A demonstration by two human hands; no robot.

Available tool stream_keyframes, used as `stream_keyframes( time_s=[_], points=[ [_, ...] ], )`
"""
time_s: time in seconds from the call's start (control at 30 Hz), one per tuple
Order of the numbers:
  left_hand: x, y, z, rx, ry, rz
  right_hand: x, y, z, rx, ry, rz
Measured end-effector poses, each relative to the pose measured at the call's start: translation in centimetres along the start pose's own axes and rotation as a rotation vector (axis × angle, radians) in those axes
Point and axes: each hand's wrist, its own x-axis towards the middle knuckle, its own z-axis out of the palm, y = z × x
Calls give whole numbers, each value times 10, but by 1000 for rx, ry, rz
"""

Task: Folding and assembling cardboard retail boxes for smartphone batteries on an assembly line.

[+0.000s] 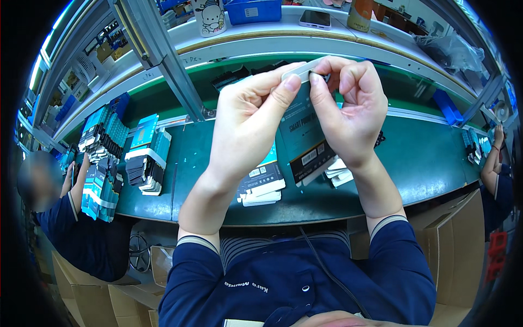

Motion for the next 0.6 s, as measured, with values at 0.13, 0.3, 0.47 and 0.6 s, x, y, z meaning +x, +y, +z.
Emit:
stream_keyframes(
  time_s=[0.13, 0.3, 0.47, 0.6],
  points=[
    [2, -7, -3, 67, 12, 3, 0, 1, -1, -244, 7, -118],
    [3, -13, -1, 121, 37, 42, 2, 1, -3, -266, -50, -27],
    [5, -14, -1, 218, 24, 82, 9, 4, -10, -254, -73, -20],
    [-1, -6, 8, 224, 26, 87, 17, -9, -17, -332, -8, -66]
  ],
)
